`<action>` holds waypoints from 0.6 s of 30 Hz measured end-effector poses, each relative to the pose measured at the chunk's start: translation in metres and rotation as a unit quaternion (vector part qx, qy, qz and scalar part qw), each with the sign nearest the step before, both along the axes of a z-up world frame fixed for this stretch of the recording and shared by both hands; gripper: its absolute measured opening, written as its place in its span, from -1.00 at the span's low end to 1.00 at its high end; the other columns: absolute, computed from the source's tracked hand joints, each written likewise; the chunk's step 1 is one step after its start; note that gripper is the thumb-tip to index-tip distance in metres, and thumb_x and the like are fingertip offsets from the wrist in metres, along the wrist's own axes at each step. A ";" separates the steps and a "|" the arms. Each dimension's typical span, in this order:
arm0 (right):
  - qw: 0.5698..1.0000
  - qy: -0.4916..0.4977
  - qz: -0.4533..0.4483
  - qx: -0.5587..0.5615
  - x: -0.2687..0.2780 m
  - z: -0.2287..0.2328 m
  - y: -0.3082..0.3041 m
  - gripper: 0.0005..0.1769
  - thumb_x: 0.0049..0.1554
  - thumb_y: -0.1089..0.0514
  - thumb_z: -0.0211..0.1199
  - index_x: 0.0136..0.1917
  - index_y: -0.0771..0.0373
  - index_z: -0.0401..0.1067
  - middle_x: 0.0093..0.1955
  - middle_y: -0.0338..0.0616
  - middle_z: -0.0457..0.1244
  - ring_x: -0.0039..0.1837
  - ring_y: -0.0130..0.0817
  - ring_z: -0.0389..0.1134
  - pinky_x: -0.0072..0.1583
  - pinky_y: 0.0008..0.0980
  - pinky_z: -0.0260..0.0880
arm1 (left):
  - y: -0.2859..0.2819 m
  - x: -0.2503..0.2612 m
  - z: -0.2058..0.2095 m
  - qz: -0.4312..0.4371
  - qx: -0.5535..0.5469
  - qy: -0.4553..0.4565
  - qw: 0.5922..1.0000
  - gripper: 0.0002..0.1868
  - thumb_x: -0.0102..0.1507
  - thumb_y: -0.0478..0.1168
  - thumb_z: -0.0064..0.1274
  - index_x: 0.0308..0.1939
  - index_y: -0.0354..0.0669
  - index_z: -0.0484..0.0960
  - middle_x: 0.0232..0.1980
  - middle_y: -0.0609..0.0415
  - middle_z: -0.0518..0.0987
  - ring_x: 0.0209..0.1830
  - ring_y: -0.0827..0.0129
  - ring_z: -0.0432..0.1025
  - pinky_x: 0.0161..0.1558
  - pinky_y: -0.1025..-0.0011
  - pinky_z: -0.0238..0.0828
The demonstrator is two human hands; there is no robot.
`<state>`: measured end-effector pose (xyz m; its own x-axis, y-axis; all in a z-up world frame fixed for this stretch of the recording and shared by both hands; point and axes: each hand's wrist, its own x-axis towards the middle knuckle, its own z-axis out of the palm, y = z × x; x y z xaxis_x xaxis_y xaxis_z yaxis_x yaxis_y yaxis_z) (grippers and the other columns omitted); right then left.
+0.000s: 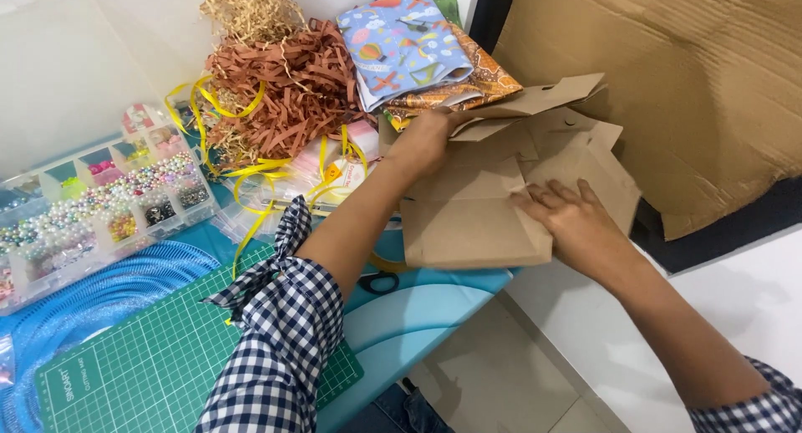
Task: Folding and assembling a small cardboard gift box on a craft table.
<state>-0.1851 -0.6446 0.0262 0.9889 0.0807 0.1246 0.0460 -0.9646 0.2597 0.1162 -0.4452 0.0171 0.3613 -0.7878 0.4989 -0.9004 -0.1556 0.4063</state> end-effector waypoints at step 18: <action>0.707 -0.393 -0.032 0.587 -0.044 0.021 0.007 -0.59 0.77 -0.04 -0.07 0.53 0.26 0.46 0.56 0.20 0.39 0.71 0.14 0.45 0.57 0.16 0.73 | -0.012 0.039 -0.009 -0.011 -0.061 0.129 0.990 -0.52 0.53 -0.35 0.00 0.53 -0.14 0.68 0.37 -0.29 0.76 0.32 -0.25 0.61 0.24 0.02 0.52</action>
<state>-0.2286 -0.6372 0.0469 0.5743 -0.5763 0.5814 0.2791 -0.5299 -0.8009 0.1551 -0.4573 0.0079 0.4730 -0.7358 0.4846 -0.7670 -0.0733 0.6374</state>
